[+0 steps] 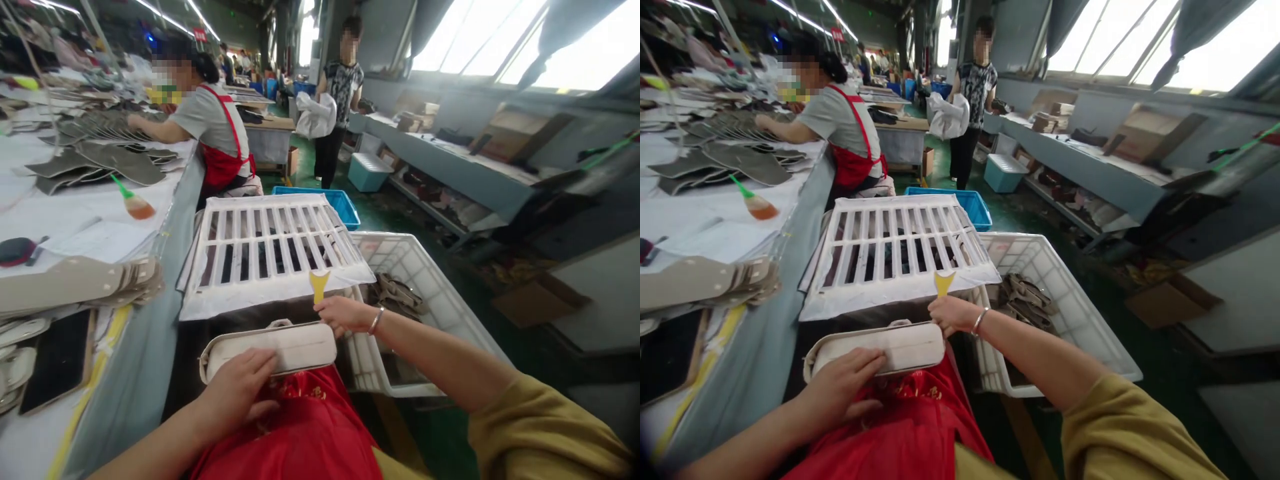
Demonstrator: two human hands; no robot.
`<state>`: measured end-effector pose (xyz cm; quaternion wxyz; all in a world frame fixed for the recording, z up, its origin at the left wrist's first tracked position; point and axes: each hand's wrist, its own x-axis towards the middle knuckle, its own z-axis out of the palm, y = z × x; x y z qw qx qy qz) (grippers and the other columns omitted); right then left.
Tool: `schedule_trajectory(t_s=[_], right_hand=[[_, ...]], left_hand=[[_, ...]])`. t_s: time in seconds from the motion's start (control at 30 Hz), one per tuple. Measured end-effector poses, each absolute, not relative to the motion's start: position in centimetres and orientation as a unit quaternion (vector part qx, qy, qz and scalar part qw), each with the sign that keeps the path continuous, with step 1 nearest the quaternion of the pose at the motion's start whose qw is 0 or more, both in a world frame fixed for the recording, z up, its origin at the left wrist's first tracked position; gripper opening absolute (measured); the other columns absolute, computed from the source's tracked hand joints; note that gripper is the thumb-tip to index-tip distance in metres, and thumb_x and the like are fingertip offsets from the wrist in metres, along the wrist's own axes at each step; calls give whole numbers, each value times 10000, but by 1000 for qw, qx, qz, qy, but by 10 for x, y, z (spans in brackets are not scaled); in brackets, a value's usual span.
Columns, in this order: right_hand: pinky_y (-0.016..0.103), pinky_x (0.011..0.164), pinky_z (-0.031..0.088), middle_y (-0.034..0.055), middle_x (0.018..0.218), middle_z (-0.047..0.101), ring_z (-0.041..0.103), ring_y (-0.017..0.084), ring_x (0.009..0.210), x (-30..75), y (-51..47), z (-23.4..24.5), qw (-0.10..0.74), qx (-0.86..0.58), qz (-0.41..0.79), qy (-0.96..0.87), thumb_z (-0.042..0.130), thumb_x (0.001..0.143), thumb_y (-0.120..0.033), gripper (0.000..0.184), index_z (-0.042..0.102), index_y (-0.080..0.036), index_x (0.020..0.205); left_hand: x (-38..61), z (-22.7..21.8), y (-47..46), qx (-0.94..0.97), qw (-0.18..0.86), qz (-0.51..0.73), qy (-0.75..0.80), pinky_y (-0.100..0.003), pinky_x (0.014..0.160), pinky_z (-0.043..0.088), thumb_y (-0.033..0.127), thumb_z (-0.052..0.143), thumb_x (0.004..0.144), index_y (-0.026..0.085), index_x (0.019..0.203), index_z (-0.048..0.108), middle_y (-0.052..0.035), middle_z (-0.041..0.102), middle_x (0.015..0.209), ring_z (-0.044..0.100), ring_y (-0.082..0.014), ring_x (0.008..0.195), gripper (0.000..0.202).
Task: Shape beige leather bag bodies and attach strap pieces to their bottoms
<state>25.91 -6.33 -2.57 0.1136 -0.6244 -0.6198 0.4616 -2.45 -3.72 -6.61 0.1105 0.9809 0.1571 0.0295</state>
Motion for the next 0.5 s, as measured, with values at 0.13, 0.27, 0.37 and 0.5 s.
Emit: schedule_trajectory(t_s=[0.13,0.27,0.37,0.5], right_hand=[[168,410,414,-23,578,566,513,69,418,285,-73,-43,78,-609,633,-471,434,846,-283,262,524,-153,1056],[111,336,309,-77,483,453,398,29,350,288,-79,-54,95,-603,670,-422,562,772,-406,342,562,-193,1040],[125,380,368,-50,558,531,470,44,409,286,-79,-56,102,-594,676,-424,587,746,-364,415,524,-213,1127],[125,377,346,-63,516,528,459,51,400,282,-78,-57,148,-577,654,-467,586,694,-223,564,452,-187,1241]], left_hand=[[-18,-63,-33,983,107,22,148,-416,928,397,518,599,723,185,1256,448,-123,514,1217,473,-292,1087,646],[5,-55,-29,984,109,18,138,-391,911,404,490,599,724,201,1336,349,-125,478,1248,483,-279,1065,722],[19,-56,-25,991,92,0,94,-401,863,419,462,592,723,222,1368,296,-126,364,1363,502,-283,1020,749],[24,-59,-20,996,84,-17,20,-403,829,414,435,516,779,221,1349,344,-113,281,1423,518,-279,983,633]])
